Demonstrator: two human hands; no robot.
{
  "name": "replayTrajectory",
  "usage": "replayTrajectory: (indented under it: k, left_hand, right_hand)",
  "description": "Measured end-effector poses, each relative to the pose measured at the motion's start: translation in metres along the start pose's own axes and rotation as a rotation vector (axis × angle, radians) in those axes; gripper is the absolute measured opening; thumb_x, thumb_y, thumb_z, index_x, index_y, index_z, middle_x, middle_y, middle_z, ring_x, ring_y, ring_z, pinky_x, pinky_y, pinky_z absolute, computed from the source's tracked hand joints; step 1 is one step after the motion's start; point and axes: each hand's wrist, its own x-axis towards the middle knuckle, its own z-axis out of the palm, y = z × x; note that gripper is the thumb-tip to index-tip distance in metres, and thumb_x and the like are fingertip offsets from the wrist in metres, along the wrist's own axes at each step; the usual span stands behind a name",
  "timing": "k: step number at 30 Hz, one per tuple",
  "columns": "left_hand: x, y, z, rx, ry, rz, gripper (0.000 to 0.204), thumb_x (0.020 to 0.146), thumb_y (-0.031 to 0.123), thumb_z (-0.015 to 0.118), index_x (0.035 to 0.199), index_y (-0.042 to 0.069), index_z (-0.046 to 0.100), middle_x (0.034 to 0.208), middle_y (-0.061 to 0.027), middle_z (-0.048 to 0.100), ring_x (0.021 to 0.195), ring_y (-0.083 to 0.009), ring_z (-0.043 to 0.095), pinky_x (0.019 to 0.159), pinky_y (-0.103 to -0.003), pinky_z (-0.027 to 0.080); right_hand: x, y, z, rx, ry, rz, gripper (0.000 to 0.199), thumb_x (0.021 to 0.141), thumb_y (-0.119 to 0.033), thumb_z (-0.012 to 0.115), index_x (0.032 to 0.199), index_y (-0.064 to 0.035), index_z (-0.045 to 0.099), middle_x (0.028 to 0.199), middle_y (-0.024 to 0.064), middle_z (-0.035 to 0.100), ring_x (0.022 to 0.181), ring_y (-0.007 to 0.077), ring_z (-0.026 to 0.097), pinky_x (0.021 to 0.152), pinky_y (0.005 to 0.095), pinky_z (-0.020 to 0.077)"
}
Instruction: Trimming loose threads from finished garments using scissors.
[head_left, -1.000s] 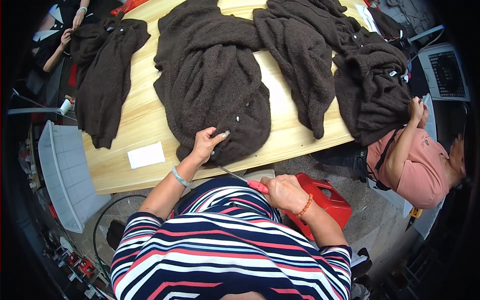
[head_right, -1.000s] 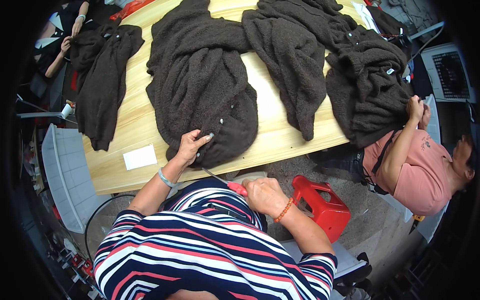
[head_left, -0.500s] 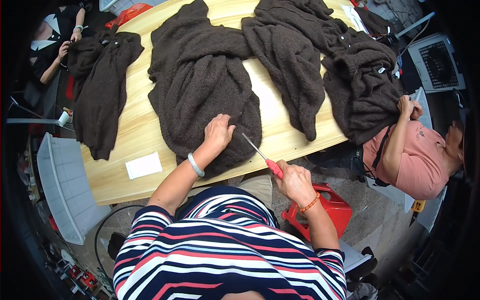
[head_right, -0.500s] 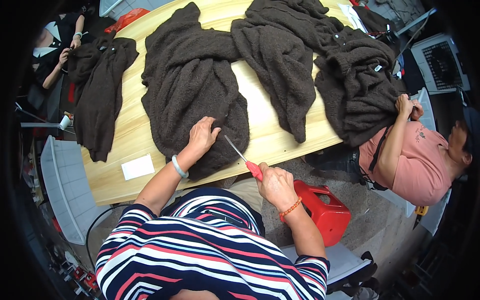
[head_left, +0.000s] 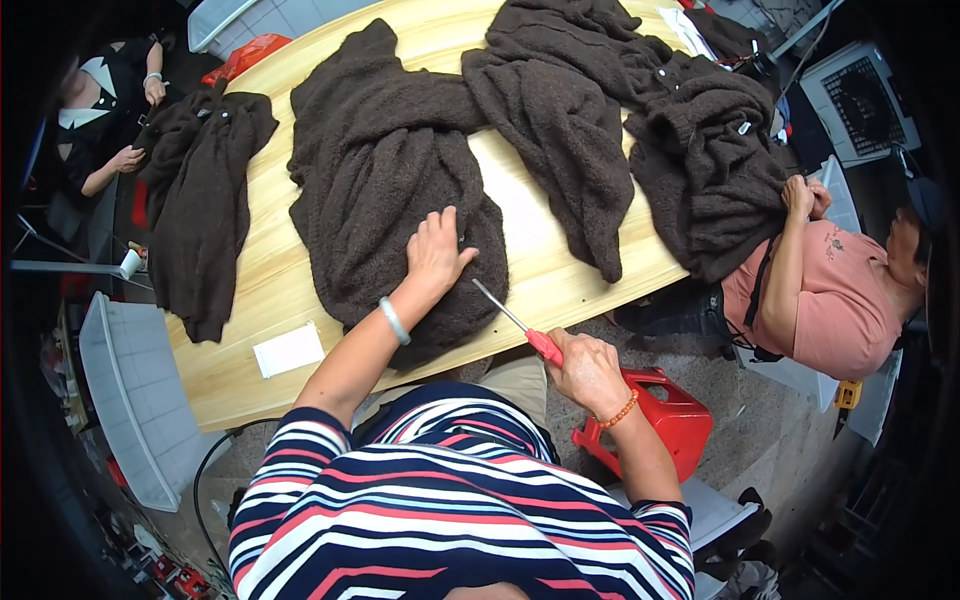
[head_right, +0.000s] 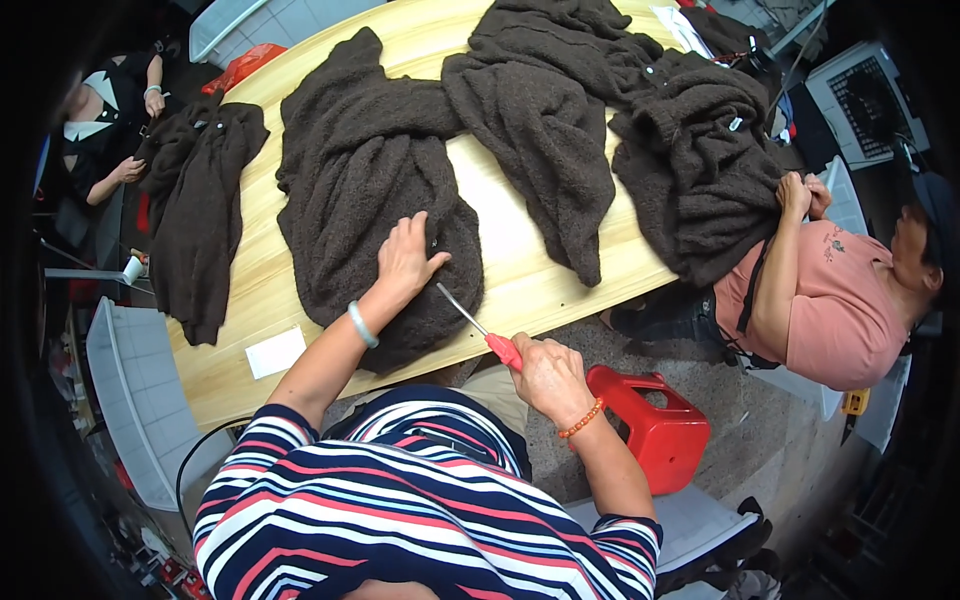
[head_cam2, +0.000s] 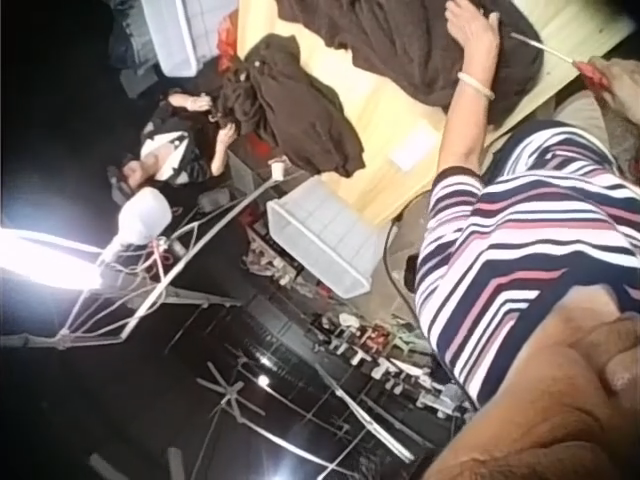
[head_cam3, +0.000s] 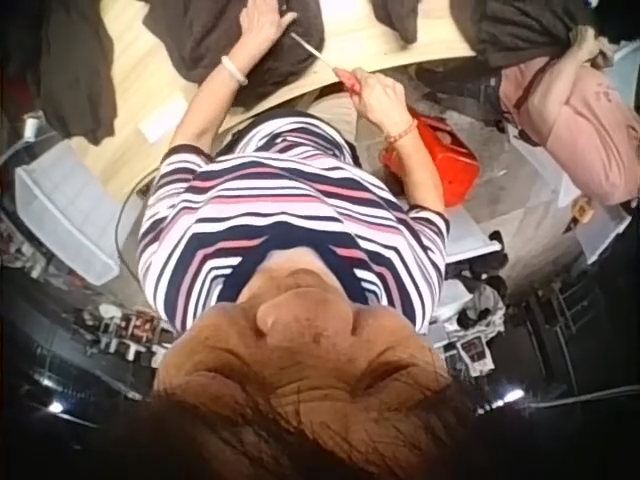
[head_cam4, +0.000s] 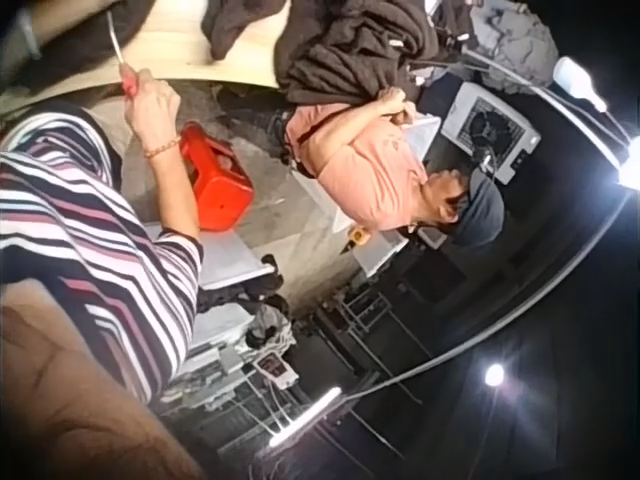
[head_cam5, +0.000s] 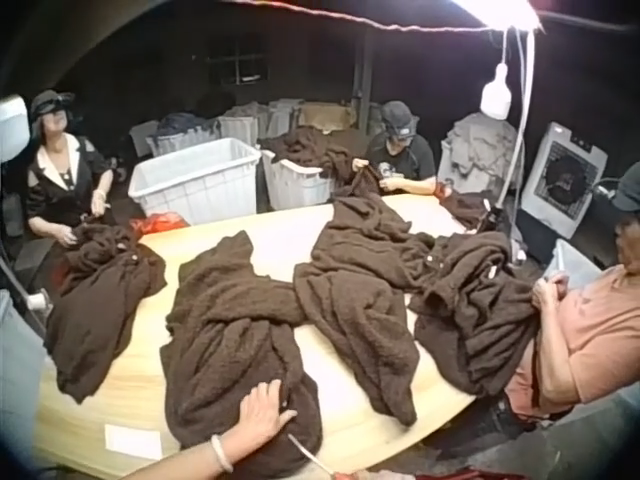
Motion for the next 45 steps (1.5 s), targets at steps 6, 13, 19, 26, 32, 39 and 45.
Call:
replayTrajectory:
  k: [6, 13, 19, 26, 32, 39, 45]
  left_hand:
    - [0.017, -0.028, 0.040, -0.396, -0.167, -0.070, 0.033, 0.077, 0.024, 0.071, 0.092, -0.005, 0.066, 0.090, -0.0248, 0.066, 0.091, -0.0406, 0.063, 0.078, -0.045, 0.050]
    - [-0.017, -0.063, 0.028, -0.638, -0.220, -0.264, 0.030, 0.079, 0.023, 0.075, 0.084, -0.004, 0.065, 0.073, -0.0146, 0.065, 0.066, -0.0347, 0.062, 0.063, -0.041, 0.049]
    - [-0.071, -0.040, -0.083, -0.201, -0.052, 0.228, 0.049, 0.071, 0.024, 0.081, 0.109, 0.003, 0.059, 0.096, -0.0116, 0.059, 0.087, -0.0278, 0.056, 0.075, -0.038, 0.044]
    - [-0.139, -0.086, -0.065, -0.171, -0.022, 0.098, 0.054, 0.064, 0.018, 0.083, 0.111, 0.006, 0.058, 0.104, -0.0106, 0.052, 0.099, -0.0293, 0.049, 0.082, -0.041, 0.041]
    - [-0.144, -0.088, -0.038, -0.369, 0.040, 0.024, 0.014, 0.073, 0.006, 0.073, 0.081, 0.001, 0.062, 0.083, -0.0120, 0.059, 0.085, -0.0311, 0.058, 0.072, -0.039, 0.048]
    - [-0.137, -0.102, -0.057, -0.651, 0.046, -0.370, 0.013, 0.077, 0.009, 0.072, 0.080, 0.000, 0.064, 0.083, -0.0100, 0.060, 0.082, -0.0261, 0.059, 0.071, -0.035, 0.047]
    - [-0.094, -0.180, -0.058, -0.395, 0.555, -0.541, 0.017, 0.078, 0.021, 0.075, 0.083, 0.006, 0.069, 0.118, -0.0169, 0.055, 0.110, -0.0296, 0.054, 0.095, -0.037, 0.043]
  right_hand:
    - [0.001, 0.001, 0.003, -0.144, 0.002, 0.152, 0.019, 0.083, -0.027, 0.063, 0.090, -0.0090, 0.063, 0.069, 0.0188, 0.065, 0.069, 0.0389, 0.065, 0.065, 0.0480, 0.0523]
    - [0.004, 0.003, 0.014, -0.028, -0.026, 0.027, 0.019, 0.082, -0.027, 0.064, 0.091, -0.0104, 0.063, 0.070, 0.0178, 0.065, 0.070, 0.0374, 0.066, 0.065, 0.0480, 0.0533]
    - [-0.006, 0.003, -0.007, -0.060, 0.039, 0.108, 0.022, 0.078, -0.019, 0.066, 0.098, -0.0123, 0.060, 0.079, 0.0176, 0.065, 0.076, 0.0372, 0.065, 0.067, 0.0474, 0.0527]
    - [0.001, -0.014, 0.004, -0.085, -0.097, 0.008, 0.013, 0.081, -0.016, 0.064, 0.090, -0.0078, 0.060, 0.074, 0.0183, 0.064, 0.074, 0.0371, 0.064, 0.066, 0.0480, 0.0515]
    - [0.004, -0.038, 0.036, -0.215, -0.254, -0.256, 0.020, 0.077, -0.023, 0.065, 0.091, -0.0087, 0.063, 0.064, 0.0176, 0.063, 0.065, 0.0357, 0.065, 0.062, 0.0443, 0.0517]
    - [0.024, -0.048, 0.012, -0.146, -0.192, -0.196, 0.023, 0.076, -0.019, 0.069, 0.097, -0.0107, 0.062, 0.071, 0.0180, 0.064, 0.070, 0.0365, 0.065, 0.064, 0.0449, 0.0507]
    - [0.034, -0.038, 0.007, -0.133, -0.129, -0.188, 0.017, 0.078, -0.016, 0.068, 0.091, -0.0083, 0.060, 0.068, 0.0182, 0.062, 0.069, 0.0359, 0.064, 0.064, 0.0465, 0.0506]
